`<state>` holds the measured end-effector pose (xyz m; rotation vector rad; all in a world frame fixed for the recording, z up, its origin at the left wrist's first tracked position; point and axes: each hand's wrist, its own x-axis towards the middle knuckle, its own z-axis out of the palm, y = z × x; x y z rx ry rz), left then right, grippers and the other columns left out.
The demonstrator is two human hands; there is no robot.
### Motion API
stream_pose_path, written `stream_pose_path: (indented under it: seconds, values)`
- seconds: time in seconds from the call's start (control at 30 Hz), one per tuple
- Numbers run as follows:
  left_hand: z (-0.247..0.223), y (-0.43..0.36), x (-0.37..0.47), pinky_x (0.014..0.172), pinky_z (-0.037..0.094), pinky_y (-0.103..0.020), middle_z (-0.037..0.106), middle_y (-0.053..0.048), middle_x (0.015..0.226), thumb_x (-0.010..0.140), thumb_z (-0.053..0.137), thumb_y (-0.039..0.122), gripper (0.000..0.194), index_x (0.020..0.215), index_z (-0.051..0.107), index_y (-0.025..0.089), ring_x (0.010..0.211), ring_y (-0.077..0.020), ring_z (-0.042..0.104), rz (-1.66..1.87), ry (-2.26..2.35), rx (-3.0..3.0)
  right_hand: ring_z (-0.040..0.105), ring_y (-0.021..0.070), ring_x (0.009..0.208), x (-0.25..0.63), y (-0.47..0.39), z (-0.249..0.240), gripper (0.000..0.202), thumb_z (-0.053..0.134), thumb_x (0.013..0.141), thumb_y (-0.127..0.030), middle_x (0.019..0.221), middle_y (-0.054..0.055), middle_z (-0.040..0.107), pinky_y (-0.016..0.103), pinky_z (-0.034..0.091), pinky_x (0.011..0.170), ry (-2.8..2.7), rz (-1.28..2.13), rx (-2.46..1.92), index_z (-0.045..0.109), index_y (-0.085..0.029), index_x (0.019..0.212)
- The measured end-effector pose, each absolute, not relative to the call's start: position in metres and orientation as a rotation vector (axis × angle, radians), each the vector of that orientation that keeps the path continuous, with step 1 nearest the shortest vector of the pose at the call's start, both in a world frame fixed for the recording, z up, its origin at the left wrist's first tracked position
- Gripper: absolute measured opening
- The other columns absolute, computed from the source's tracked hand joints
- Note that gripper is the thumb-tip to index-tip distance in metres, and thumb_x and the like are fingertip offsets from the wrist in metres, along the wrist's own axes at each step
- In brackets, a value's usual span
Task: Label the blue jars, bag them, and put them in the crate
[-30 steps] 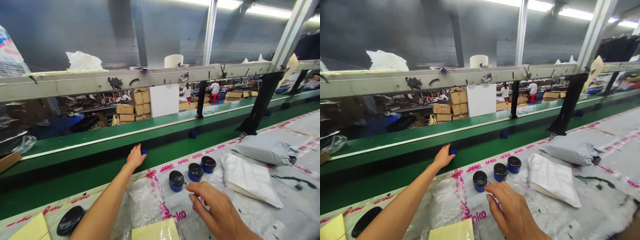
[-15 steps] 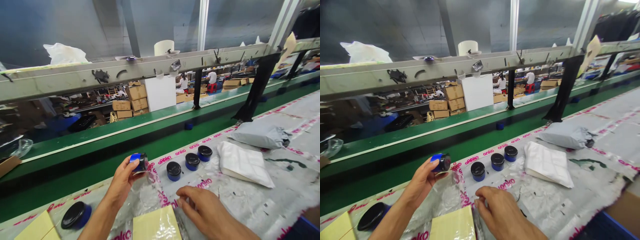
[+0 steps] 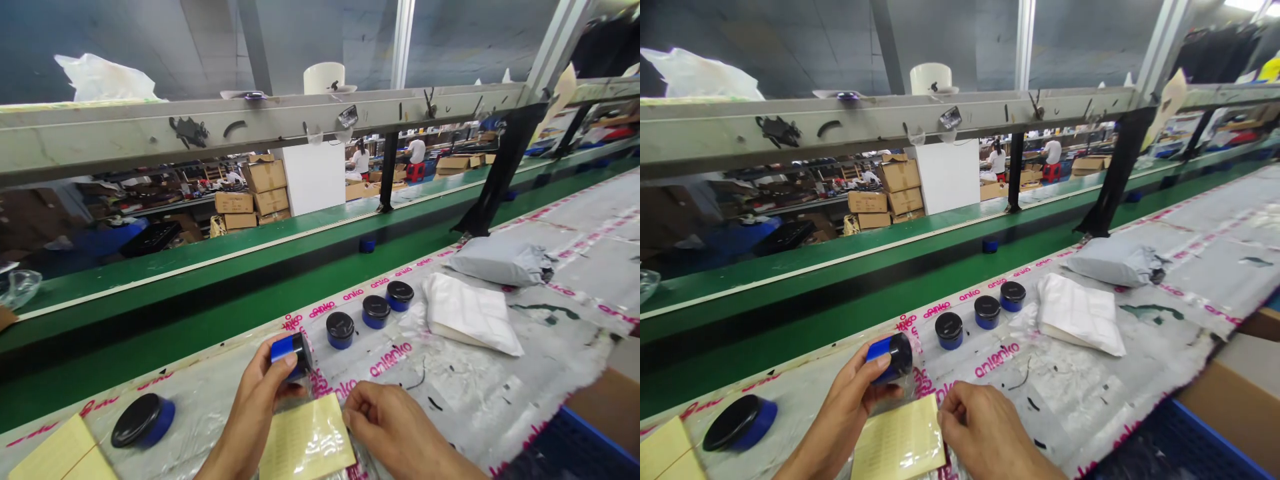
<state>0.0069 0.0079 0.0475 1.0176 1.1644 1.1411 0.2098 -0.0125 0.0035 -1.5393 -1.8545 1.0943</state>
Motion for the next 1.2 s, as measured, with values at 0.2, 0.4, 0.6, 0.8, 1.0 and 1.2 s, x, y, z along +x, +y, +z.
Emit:
stream_pose_path:
  seconds: [0.2,0.4,0.6,0.8,1.0,1.2]
  values:
    - [0.040,-0.006,-0.004,0.080,0.054,-0.032,0.066,-0.005,0.106,0.077,0.075,0.044,0.052,0.119,0.054,0.023,0.094,-0.0216,0.061,1.130,1.261,1.018,0.063,0.0168,0.066,0.203,-0.010,0.002,0.013,0.056,0.078,-0.016,0.072,0.002,0.072,0.024,0.035,0.057,-1.858,1.092,-1.564,0.068,-0.019,0.073]
    - [0.047,0.009,-0.005,0.096,0.045,-0.033,0.063,-0.008,0.127,0.069,0.080,0.037,0.066,0.128,0.054,0.022,0.113,-0.0259,0.059,1.024,1.288,1.291,0.061,0.0155,0.064,0.198,-0.006,-0.002,0.015,0.053,0.076,-0.012,0.070,0.001,0.071,0.023,0.033,0.055,-1.874,1.052,-1.562,0.066,-0.019,0.072]
    - [0.050,0.022,0.028,0.090,0.046,-0.035,0.066,-0.005,0.111,0.069,0.074,0.022,0.043,0.109,0.058,0.022,0.103,-0.0250,0.061,0.907,1.284,1.634,0.060,0.0145,0.062,0.205,-0.012,-0.003,0.016,0.052,0.072,-0.010,0.066,0.000,0.069,0.022,0.032,0.054,-1.874,1.028,-1.589,0.065,-0.018,0.069]
    - [0.037,0.023,0.059,0.096,0.044,-0.035,0.064,-0.005,0.120,0.063,0.071,0.008,0.036,0.094,0.060,0.023,0.111,-0.0258,0.060,0.884,1.155,1.702,0.055,0.0121,0.054,0.228,-0.029,0.002,0.014,0.053,0.073,-0.011,0.058,-0.002,0.063,0.022,0.028,0.049,-1.921,0.957,-1.616,0.064,-0.018,0.068]
    - [0.015,0.022,0.070,0.101,0.043,-0.038,0.062,-0.006,0.124,0.064,0.073,0.008,0.030,0.086,0.058,0.023,0.119,-0.0284,0.057,0.883,1.128,1.748,0.053,0.0109,0.051,0.244,-0.039,0.007,0.017,0.053,0.066,-0.004,0.053,-0.004,0.061,0.021,0.029,0.050,-2.006,0.993,-1.654,0.061,-0.018,0.065]
    - [0.021,0.001,0.047,0.107,0.040,-0.043,0.053,-0.006,0.140,0.076,0.072,0.022,0.037,0.112,0.066,0.031,0.127,-0.0299,0.053,0.928,1.257,1.952,0.058,0.0119,0.054,0.255,-0.039,0.024,0.013,0.054,0.074,-0.008,0.059,-0.002,0.065,0.019,0.033,0.047,-1.927,1.163,-1.584,0.062,-0.018,0.072]
